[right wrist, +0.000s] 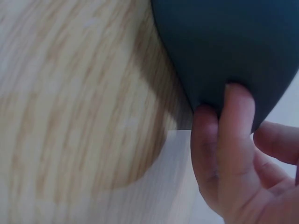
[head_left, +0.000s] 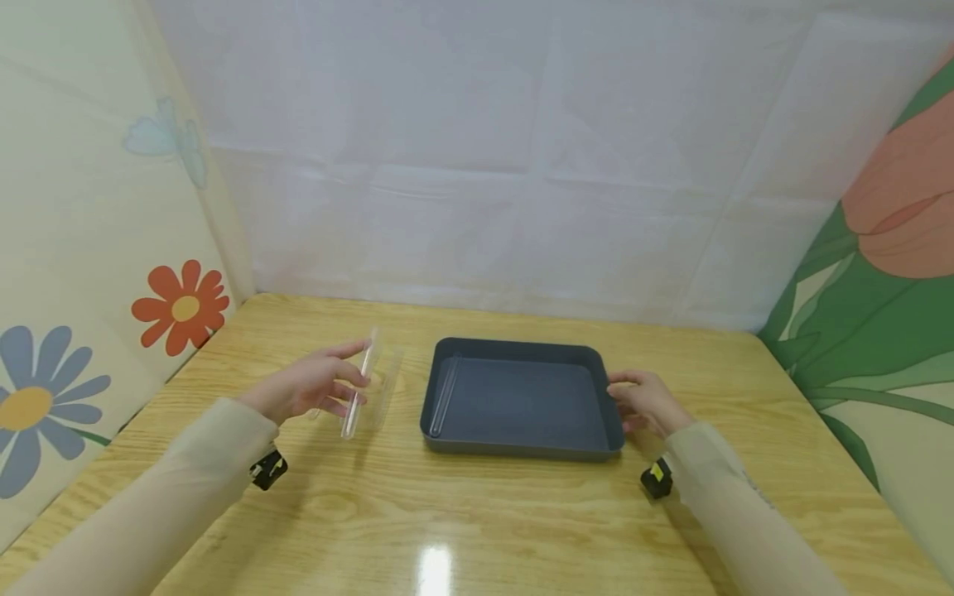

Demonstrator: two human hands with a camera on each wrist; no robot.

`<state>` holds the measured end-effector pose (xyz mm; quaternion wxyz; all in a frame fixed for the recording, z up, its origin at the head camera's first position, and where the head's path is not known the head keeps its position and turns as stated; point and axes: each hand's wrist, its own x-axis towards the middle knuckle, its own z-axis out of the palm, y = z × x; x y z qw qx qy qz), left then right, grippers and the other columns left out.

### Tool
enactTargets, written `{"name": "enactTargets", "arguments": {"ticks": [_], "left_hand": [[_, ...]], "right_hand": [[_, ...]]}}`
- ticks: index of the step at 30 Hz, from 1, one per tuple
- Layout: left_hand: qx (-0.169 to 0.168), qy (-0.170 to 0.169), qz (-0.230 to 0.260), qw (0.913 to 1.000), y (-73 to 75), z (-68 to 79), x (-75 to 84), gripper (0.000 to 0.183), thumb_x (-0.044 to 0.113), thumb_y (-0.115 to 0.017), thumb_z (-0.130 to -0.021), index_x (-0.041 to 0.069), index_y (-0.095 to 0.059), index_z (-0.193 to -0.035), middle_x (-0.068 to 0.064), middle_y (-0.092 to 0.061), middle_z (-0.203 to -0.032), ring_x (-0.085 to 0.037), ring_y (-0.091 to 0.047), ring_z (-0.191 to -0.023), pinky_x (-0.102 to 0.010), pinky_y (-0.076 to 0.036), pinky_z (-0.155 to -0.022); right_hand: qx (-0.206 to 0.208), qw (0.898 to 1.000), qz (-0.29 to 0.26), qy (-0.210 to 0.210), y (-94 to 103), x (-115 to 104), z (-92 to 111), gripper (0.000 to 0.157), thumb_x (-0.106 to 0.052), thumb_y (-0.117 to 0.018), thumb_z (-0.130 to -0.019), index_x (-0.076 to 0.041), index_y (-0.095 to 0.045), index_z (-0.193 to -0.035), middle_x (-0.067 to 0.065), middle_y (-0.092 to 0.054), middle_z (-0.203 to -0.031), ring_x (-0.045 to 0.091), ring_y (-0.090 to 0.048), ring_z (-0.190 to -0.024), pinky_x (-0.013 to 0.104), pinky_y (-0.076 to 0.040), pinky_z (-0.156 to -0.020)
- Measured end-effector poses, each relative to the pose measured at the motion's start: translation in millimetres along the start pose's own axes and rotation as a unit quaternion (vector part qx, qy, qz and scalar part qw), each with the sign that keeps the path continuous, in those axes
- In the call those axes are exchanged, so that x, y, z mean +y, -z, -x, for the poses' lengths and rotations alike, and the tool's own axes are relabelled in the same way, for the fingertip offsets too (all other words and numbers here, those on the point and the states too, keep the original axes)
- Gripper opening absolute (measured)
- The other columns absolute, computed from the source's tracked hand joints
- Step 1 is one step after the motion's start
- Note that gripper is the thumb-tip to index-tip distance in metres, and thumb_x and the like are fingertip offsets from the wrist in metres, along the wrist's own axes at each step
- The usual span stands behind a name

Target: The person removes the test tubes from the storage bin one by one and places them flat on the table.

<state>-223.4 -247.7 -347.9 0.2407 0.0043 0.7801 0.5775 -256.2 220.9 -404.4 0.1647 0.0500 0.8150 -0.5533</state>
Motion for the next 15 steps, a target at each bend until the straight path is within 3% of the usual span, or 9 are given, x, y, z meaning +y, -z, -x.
{"name": "enactTargets", "arguments": {"ticks": [7, 15], "left_hand": [[-0.007, 0.005, 0.010, 0.9999, 5.3, 2.0, -2.1, 0.086, 0.008, -0.052, -0.095, 0.014, 0.004, -0.161, -0.016, -0.047, -0.121, -0.012, -0.065, -0.084, -0.027, -0.059, -0.066], [-0.002, 0.012, -0.005, 0.9999, 12.4, 2.5, -3.2, 0.085, 0.011, -0.053, -0.096, 0.013, 0.002, -0.161, -0.020, -0.047, -0.126, -0.011, -0.065, -0.082, -0.027, -0.059, -0.066]], "right_hand": [[0.001, 1.000, -0.008, 0.000, -1.7, 1.4, -0.3, 0.044, -0.008, -0.049, -0.103, 0.007, -0.041, -0.144, -0.001, -0.067, -0.087, 0.008, -0.063, -0.069, 0.024, -0.054, -0.053], [0.002, 1.000, -0.011, -0.004, -1.2, 0.8, -0.1, 0.045, -0.009, -0.049, -0.103, 0.006, -0.041, -0.145, -0.001, -0.069, -0.088, 0.008, -0.064, -0.070, 0.024, -0.054, -0.054]]}}
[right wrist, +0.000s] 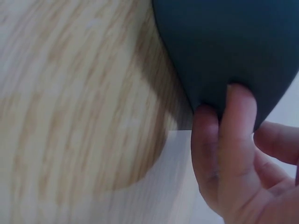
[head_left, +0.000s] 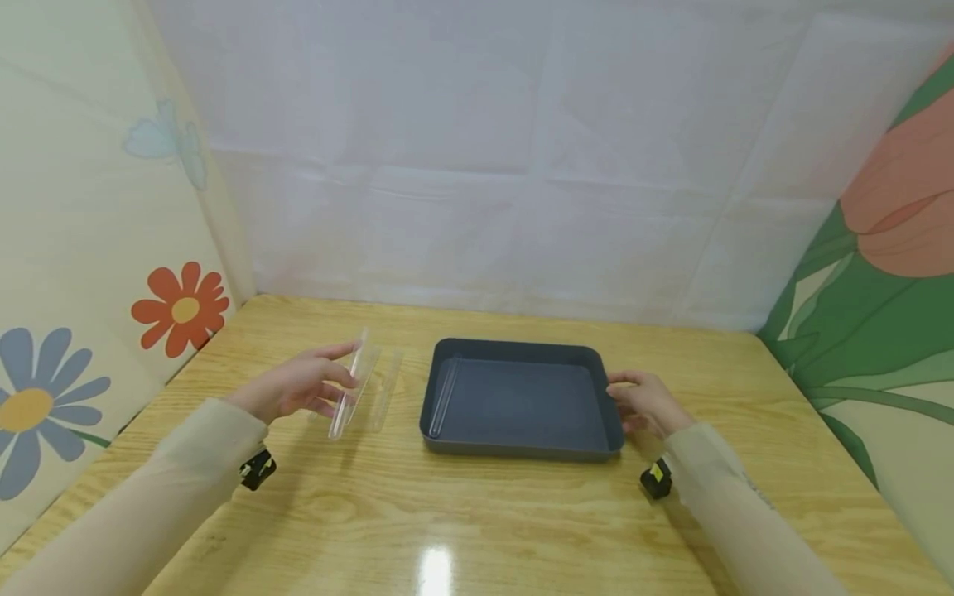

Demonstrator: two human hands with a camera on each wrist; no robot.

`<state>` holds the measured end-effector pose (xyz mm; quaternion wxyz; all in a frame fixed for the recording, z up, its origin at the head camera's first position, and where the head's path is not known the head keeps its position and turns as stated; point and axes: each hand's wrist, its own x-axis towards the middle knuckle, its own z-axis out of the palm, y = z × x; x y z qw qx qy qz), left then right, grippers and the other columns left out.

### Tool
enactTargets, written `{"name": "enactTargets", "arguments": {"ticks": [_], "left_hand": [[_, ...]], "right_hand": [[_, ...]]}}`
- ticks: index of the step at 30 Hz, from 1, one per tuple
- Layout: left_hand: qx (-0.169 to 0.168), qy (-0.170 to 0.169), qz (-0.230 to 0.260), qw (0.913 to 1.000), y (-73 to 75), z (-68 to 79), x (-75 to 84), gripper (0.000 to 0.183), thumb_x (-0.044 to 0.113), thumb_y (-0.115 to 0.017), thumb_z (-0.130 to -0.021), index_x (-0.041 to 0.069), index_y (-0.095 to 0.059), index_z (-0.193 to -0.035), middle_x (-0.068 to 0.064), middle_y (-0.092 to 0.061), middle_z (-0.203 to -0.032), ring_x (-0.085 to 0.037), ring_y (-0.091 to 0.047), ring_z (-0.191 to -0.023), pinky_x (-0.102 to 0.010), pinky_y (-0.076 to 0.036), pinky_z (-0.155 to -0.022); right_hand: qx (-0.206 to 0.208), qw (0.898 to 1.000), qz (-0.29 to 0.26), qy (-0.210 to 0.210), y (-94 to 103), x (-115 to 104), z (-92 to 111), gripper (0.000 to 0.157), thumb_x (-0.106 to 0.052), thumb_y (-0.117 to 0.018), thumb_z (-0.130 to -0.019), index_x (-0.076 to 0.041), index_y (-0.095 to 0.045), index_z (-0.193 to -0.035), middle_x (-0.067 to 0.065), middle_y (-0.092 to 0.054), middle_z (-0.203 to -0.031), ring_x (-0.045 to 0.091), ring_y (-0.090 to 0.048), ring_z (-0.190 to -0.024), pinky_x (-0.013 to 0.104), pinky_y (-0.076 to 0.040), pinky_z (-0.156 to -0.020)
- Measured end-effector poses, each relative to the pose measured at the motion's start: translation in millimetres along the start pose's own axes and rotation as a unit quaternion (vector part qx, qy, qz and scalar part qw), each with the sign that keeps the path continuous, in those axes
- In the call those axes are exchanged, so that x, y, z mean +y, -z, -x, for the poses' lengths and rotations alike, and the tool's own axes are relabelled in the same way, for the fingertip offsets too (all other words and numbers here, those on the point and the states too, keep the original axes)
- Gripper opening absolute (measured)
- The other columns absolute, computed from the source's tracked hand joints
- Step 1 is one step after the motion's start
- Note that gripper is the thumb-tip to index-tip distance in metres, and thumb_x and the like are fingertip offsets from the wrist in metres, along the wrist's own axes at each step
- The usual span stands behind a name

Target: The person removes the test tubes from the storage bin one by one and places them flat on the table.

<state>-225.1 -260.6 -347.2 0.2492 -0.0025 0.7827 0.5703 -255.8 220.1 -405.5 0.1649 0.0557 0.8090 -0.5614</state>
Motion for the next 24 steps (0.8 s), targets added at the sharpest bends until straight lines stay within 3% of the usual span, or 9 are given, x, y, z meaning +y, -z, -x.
{"name": "enactTargets", "arguments": {"ticks": [5, 14, 24], "left_hand": [[0.000, 0.000, -0.010, 1.0000, 8.9, 0.0, -2.7, 0.085, 0.011, -0.053, -0.097, 0.013, 0.003, -0.161, -0.013, -0.049, -0.119, -0.010, -0.064, -0.082, -0.027, -0.058, -0.065], [0.003, 0.003, -0.009, 1.0000, 21.7, 3.1, -9.6, 0.085, 0.010, -0.054, -0.096, 0.014, 0.001, -0.161, -0.016, -0.042, -0.124, -0.014, -0.065, -0.086, -0.027, -0.058, -0.066], [0.014, 0.011, -0.034, 0.9993, 30.9, 4.8, -13.0, 0.084, 0.012, -0.052, -0.097, 0.012, 0.002, -0.161, -0.013, -0.054, -0.117, -0.013, -0.067, -0.084, -0.027, -0.059, -0.067]], "right_hand": [[0.001, 1.000, 0.004, -0.001, 0.5, -0.8, 0.5, 0.045, -0.009, -0.050, -0.103, 0.006, -0.041, -0.145, -0.001, -0.069, -0.090, 0.008, -0.064, -0.071, 0.024, -0.054, -0.055], [-0.002, 1.000, 0.005, 0.003, 0.7, -1.2, 1.5, 0.045, -0.009, -0.049, -0.103, 0.007, -0.041, -0.145, 0.002, -0.069, -0.093, 0.009, -0.064, -0.071, 0.024, -0.055, -0.055], [-0.005, 1.000, 0.004, 0.008, 1.1, -0.6, 1.6, 0.046, -0.009, -0.049, -0.103, 0.007, -0.040, -0.145, 0.002, -0.069, -0.092, 0.009, -0.064, -0.070, 0.024, -0.054, -0.054]]}}
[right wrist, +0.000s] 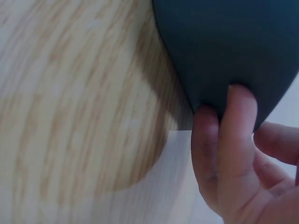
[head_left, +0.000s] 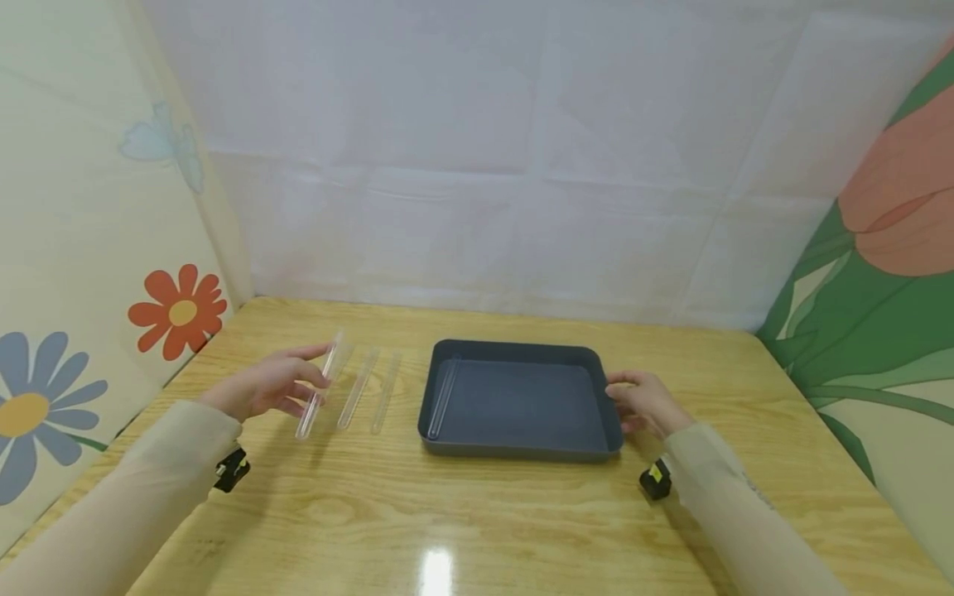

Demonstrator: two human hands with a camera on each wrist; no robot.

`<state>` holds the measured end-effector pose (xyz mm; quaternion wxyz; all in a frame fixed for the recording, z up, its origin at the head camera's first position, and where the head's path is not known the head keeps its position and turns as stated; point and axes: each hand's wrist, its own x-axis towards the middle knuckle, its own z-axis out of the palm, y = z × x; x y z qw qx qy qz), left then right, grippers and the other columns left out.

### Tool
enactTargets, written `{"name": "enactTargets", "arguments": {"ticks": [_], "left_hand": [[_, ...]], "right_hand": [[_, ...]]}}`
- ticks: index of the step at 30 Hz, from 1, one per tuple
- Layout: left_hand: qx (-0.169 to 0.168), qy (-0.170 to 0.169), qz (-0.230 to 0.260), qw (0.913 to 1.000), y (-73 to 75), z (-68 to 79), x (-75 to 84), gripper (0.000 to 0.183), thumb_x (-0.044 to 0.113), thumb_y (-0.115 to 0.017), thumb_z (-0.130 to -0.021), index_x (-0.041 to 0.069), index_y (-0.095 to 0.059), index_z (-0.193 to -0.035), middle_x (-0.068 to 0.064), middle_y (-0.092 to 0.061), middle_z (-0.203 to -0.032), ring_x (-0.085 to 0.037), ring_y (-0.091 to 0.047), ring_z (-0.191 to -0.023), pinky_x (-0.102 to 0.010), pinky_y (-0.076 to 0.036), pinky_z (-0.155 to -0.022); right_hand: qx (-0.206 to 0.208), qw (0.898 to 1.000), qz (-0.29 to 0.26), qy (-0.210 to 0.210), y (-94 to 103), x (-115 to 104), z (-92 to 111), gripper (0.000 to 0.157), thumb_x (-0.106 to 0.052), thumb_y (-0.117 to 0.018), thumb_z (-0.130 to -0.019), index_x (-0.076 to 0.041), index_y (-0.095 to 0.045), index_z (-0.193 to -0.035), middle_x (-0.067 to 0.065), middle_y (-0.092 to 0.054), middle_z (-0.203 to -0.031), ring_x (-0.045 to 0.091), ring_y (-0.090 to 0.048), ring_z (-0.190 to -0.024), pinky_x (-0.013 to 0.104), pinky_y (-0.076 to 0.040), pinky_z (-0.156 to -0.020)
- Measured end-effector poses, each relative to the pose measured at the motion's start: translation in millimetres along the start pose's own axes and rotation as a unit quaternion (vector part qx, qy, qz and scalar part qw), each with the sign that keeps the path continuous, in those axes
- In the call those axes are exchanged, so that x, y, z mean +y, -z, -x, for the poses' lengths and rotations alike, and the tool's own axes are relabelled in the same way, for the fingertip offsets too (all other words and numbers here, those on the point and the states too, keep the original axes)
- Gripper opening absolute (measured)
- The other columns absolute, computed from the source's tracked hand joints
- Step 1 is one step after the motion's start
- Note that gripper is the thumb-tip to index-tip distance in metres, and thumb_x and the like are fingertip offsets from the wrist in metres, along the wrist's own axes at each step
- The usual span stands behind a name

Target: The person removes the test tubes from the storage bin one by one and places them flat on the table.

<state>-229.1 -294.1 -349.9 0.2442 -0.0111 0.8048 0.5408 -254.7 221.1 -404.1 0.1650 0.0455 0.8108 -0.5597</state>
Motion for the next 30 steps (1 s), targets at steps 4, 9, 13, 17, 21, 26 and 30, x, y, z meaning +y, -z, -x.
{"name": "enactTargets", "arguments": {"ticks": [4, 9, 13, 17, 21, 26, 30], "left_hand": [[0.012, 0.005, -0.014, 0.9998, 3.0, 1.8, -0.8, 0.082, 0.012, -0.051, -0.097, 0.011, 0.002, -0.160, -0.019, -0.052, -0.123, -0.013, -0.066, -0.082, -0.029, -0.060, -0.068], [0.021, 0.014, -0.028, 0.9993, 7.6, 3.5, -1.4, 0.083, 0.012, -0.051, -0.097, 0.009, 0.003, -0.160, -0.026, -0.043, -0.133, -0.013, -0.064, -0.081, -0.030, -0.060, -0.069], [0.019, 0.013, -0.038, 0.9990, 13.1, 3.2, -2.9, 0.084, 0.013, -0.051, -0.097, 0.009, 0.004, -0.160, -0.030, -0.035, -0.141, -0.014, -0.064, -0.084, -0.031, -0.059, -0.071], [0.020, 0.011, -0.049, 0.9985, 19.3, 1.7, -5.1, 0.082, 0.013, -0.050, -0.098, 0.010, 0.005, -0.160, -0.033, -0.025, -0.148, -0.015, -0.063, -0.087, -0.031, -0.057, -0.071], [0.023, 0.015, -0.052, 0.9983, 23.9, -0.7, -7.5, 0.082, 0.013, -0.050, -0.098, 0.010, 0.004, -0.160, -0.030, -0.031, -0.143, -0.016, -0.063, -0.087, -0.031, -0.057, -0.070], [0.018, 0.020, -0.056, 0.9981, 27.0, -4.2, -11.2, 0.083, 0.011, -0.050, -0.099, 0.010, 0.006, -0.160, -0.031, -0.027, -0.145, -0.016, -0.062, -0.086, -0.033, -0.057, -0.073], [0.016, 0.025, -0.068, 0.9973, 30.3, -6.7, -13.7, 0.083, 0.011, -0.049, -0.099, 0.010, 0.008, -0.159, -0.035, -0.020, -0.150, -0.016, -0.062, -0.084, -0.033, -0.057, -0.073]], "right_hand": [[0.002, 1.000, 0.000, -0.001, -0.3, 0.5, -0.8, 0.045, -0.009, -0.049, -0.104, 0.007, -0.041, -0.144, 0.002, -0.069, -0.093, 0.009, -0.064, -0.071, 0.024, -0.054, -0.054], [0.006, 1.000, -0.002, -0.006, -0.4, 0.9, -0.5, 0.044, -0.009, -0.050, -0.103, 0.006, -0.042, -0.144, 0.002, -0.070, -0.095, 0.009, -0.064, -0.072, 0.025, -0.054, -0.054], [0.005, 1.000, -0.004, -0.004, -0.7, 1.2, -0.6, 0.044, -0.009, -0.050, -0.104, 0.006, -0.042, -0.144, 0.002, -0.070, -0.093, 0.009, -0.064, -0.071, 0.024, -0.054, -0.053], [0.004, 1.000, -0.004, -0.002, -0.2, 0.3, -1.5, 0.043, -0.009, -0.050, -0.104, 0.006, -0.042, -0.144, 0.001, -0.069, -0.093, 0.009, -0.064, -0.072, 0.024, -0.054, -0.054], [0.004, 1.000, -0.006, -0.004, 0.3, -0.8, -1.3, 0.042, -0.009, -0.050, -0.104, 0.006, -0.043, -0.143, 0.001, -0.070, -0.093, 0.009, -0.064, -0.072, 0.024, -0.054, -0.054], [0.005, 1.000, -0.003, 0.001, 0.2, 0.0, 0.3, 0.041, -0.008, -0.050, -0.103, 0.007, -0.044, -0.141, 0.002, -0.069, -0.092, 0.009, -0.064, -0.072, 0.024, -0.054, -0.053], [0.007, 1.000, 0.002, 0.001, -0.9, 0.0, -0.1, 0.041, -0.009, -0.049, -0.104, 0.007, -0.044, -0.141, 0.004, -0.069, -0.095, 0.010, -0.063, -0.073, 0.024, -0.053, -0.054]]}}
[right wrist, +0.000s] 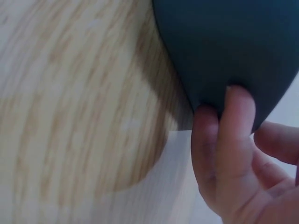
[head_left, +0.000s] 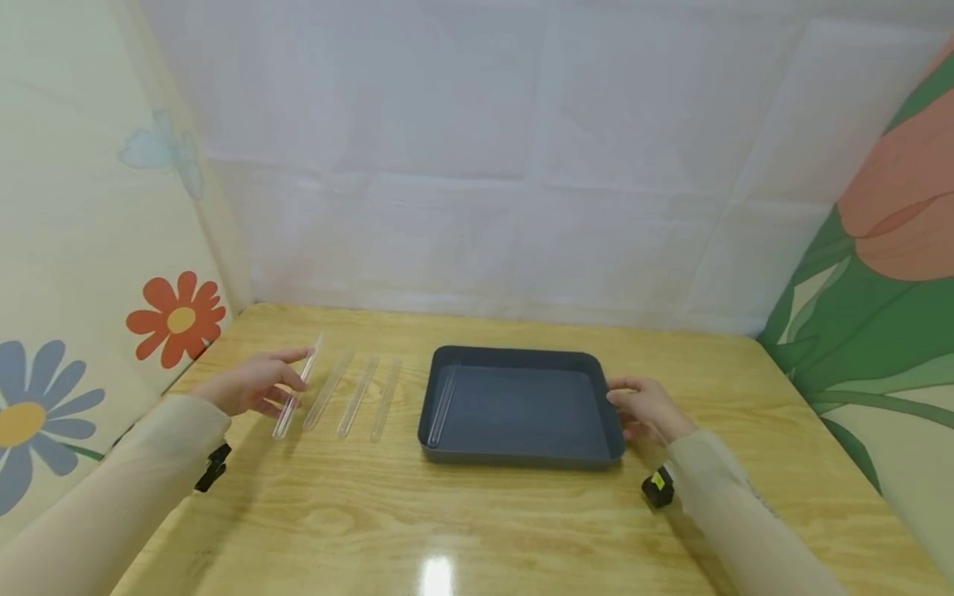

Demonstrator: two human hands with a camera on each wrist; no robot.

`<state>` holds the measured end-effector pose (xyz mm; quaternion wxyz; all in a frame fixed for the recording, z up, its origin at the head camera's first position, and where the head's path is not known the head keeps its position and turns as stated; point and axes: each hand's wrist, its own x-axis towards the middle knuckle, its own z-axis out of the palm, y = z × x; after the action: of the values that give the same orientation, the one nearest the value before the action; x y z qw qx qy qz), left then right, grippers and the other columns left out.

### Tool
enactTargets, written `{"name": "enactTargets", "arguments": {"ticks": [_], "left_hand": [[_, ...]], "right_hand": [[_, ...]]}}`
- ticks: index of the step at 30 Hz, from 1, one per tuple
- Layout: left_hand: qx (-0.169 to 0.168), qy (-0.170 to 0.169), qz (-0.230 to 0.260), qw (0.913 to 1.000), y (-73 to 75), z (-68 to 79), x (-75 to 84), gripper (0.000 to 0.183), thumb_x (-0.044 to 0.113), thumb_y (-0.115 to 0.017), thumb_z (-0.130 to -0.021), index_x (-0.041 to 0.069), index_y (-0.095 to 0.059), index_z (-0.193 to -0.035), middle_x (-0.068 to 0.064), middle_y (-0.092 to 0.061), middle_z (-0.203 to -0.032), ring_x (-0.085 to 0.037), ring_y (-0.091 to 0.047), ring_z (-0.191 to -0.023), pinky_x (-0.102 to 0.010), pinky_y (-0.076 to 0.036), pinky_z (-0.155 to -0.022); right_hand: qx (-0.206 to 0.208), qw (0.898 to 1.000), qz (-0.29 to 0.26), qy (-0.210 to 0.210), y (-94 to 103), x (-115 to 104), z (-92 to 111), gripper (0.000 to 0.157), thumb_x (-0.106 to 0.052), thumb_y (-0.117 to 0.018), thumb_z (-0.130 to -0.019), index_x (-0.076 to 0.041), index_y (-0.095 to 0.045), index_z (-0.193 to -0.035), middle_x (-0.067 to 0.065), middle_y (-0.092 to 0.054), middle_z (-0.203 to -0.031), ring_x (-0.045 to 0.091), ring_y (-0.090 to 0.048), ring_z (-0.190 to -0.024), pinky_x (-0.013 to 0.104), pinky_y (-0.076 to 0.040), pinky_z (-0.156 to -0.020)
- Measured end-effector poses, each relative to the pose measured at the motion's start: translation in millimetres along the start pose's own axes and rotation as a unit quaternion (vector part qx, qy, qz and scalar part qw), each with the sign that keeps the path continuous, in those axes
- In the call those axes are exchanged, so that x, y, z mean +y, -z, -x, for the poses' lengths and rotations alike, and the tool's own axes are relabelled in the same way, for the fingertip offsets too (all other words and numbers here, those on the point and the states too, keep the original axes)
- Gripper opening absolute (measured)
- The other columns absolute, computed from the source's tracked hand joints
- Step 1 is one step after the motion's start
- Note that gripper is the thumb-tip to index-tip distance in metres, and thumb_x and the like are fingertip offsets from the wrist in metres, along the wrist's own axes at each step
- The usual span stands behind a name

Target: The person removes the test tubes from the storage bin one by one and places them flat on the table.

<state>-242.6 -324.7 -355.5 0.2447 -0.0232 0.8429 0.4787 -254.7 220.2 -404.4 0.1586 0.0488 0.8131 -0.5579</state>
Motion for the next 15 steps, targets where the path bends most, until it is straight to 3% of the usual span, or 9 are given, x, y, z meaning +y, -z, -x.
{"name": "enactTargets", "arguments": {"ticks": [4, 10, 13, 15], "left_hand": [[-0.003, 0.004, -0.009, 0.9999, 2.4, -3.0, -2.3, 0.084, 0.011, -0.050, -0.099, 0.009, 0.008, -0.159, -0.036, -0.018, -0.151, -0.015, -0.062, -0.083, -0.033, -0.057, -0.072], [0.001, 0.005, -0.014, 0.9999, 5.2, -11.4, -4.2, 0.083, 0.011, -0.051, -0.099, 0.007, 0.006, -0.159, -0.022, -0.050, -0.125, -0.012, -0.062, -0.078, -0.030, -0.057, -0.068], [0.004, 0.004, -0.022, 0.9997, 6.7, -14.7, -5.4, 0.083, 0.012, -0.052, -0.100, 0.007, 0.006, -0.159, -0.013, -0.056, -0.111, -0.011, -0.061, -0.077, -0.030, -0.057, -0.069], [0.008, 0.004, -0.026, 0.9996, 7.6, -16.3, -6.1, 0.083, 0.012, -0.052, -0.100, 0.006, 0.006, -0.159, -0.014, -0.055, -0.111, -0.011, -0.062, -0.078, -0.031, -0.057, -0.070]], "right_hand": [[0.002, 1.000, -0.002, -0.003, -0.6, 0.9, -0.9, 0.042, -0.009, -0.050, -0.104, 0.005, -0.044, -0.143, 0.003, -0.070, -0.095, 0.009, -0.064, -0.073, 0.024, -0.054, -0.054], [-0.001, 1.000, -0.005, -0.005, -0.1, 1.9, -1.7, 0.045, -0.010, -0.049, -0.104, 0.005, -0.041, -0.145, 0.001, -0.069, -0.093, 0.009, -0.063, -0.071, 0.023, -0.052, -0.053], [-0.005, 1.000, -0.006, -0.005, 0.3, 2.1, -1.9, 0.047, -0.010, -0.049, -0.104, 0.005, -0.039, -0.147, 0.002, -0.068, -0.095, 0.009, -0.062, -0.071, 0.024, -0.052, -0.053], [-0.006, 1.000, -0.007, -0.004, 0.5, 2.2, -1.9, 0.047, -0.011, -0.049, -0.104, 0.005, -0.039, -0.147, 0.002, -0.068, -0.095, 0.009, -0.062, -0.071, 0.023, -0.052, -0.053]]}}
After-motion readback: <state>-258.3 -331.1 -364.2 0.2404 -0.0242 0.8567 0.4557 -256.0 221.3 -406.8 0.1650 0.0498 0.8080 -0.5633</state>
